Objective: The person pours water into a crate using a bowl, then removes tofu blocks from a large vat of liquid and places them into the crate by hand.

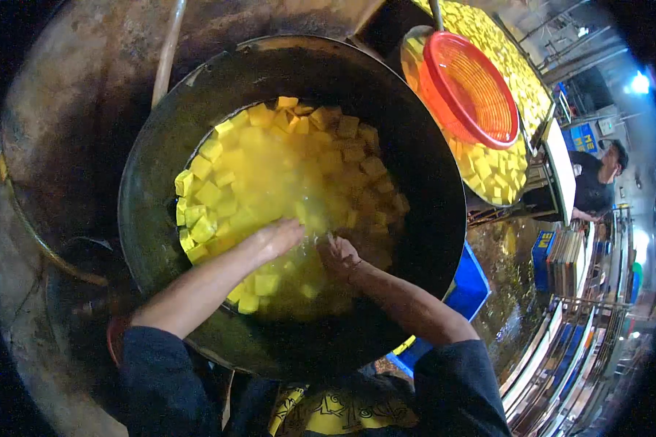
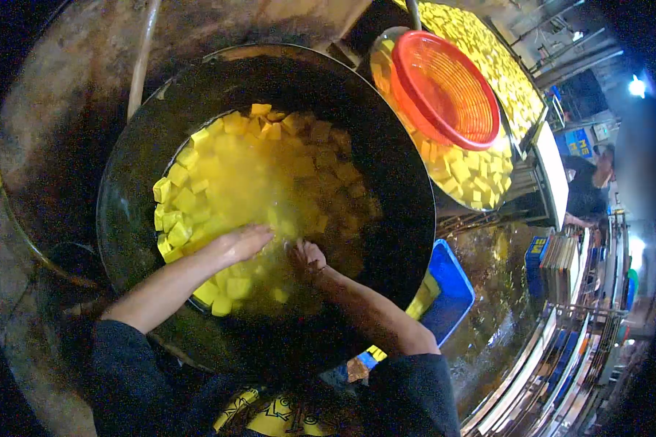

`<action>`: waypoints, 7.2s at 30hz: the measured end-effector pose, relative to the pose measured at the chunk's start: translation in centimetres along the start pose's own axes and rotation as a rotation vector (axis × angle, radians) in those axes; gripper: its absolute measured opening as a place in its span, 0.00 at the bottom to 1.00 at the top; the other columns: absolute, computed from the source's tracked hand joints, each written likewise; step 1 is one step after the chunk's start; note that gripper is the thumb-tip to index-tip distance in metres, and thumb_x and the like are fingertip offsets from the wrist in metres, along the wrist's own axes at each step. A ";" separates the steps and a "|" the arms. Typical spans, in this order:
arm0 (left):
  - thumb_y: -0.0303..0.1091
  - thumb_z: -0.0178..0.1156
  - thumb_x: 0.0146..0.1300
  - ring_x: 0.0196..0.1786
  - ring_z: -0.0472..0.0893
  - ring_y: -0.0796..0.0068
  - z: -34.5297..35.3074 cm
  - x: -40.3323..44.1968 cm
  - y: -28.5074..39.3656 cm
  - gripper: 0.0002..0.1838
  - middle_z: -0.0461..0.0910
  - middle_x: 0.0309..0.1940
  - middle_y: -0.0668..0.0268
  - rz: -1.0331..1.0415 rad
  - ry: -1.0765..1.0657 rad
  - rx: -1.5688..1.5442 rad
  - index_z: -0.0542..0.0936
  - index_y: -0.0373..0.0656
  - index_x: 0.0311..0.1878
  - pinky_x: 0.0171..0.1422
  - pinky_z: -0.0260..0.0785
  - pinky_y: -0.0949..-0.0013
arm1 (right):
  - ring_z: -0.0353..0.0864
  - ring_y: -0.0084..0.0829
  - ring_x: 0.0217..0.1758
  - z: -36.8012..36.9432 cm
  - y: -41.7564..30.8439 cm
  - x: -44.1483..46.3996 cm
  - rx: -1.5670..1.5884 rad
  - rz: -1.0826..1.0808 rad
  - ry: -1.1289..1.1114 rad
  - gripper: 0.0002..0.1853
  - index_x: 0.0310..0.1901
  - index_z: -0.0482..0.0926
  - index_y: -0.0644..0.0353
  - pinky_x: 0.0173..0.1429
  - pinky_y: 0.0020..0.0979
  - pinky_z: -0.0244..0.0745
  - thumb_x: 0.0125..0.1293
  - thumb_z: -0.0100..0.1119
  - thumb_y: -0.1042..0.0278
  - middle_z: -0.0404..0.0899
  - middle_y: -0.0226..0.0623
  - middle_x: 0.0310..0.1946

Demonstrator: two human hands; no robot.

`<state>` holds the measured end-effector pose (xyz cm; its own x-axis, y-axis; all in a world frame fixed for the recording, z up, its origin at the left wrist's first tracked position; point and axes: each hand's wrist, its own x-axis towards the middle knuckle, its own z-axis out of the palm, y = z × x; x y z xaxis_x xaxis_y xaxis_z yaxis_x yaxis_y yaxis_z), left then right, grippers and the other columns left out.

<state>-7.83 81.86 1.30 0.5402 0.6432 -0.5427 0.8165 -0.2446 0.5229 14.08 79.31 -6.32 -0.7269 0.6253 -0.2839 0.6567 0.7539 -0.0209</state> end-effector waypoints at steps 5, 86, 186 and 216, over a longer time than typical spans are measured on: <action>0.34 0.52 0.61 0.62 0.70 0.58 -3.2 2.5 0.5 0.16 0.67 0.63 0.55 0.335 0.037 0.610 0.77 0.40 0.51 0.65 0.64 0.63 | 0.76 0.32 0.40 -4.4 3.8 1.4 -0.040 -0.230 -0.314 0.10 0.37 0.79 0.55 0.38 0.36 0.73 0.57 0.58 0.61 0.77 0.36 0.36; 0.59 0.38 0.61 0.50 0.77 0.55 -6.8 2.7 -5.9 0.32 0.77 0.48 0.56 0.278 1.206 -2.635 0.75 0.41 0.52 0.57 0.69 0.53 | 0.78 0.22 0.32 -22.2 3.4 12.6 2.194 0.269 -0.012 0.22 0.46 0.75 0.68 0.35 0.22 0.71 0.54 0.70 0.64 0.81 0.35 0.32; 0.28 0.59 0.58 0.61 0.70 0.60 0.3 3.4 -4.9 0.25 0.70 0.59 0.52 -0.313 -0.091 -0.460 0.70 0.46 0.61 0.67 0.61 0.54 | 0.64 0.40 0.65 0.0 16.6 11.9 1.638 0.318 0.203 0.32 0.67 0.58 0.60 0.63 0.38 0.66 0.65 0.54 0.56 0.62 0.44 0.64; 0.55 0.36 0.65 0.50 0.72 0.55 -8.7 2.7 -4.2 0.28 0.76 0.46 0.58 0.336 1.190 -2.781 0.75 0.42 0.49 0.56 0.64 0.47 | 0.73 0.50 0.52 -14.1 5.0 11.2 0.348 -0.043 0.079 0.27 0.59 0.66 0.57 0.54 0.44 0.75 0.57 0.59 0.63 0.74 0.52 0.47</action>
<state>-11.56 90.97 3.35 -0.2600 0.7770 -0.5733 -0.9551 -0.2943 0.0343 6.38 92.98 3.92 -0.7598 0.6183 -0.2010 0.6443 0.6745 -0.3605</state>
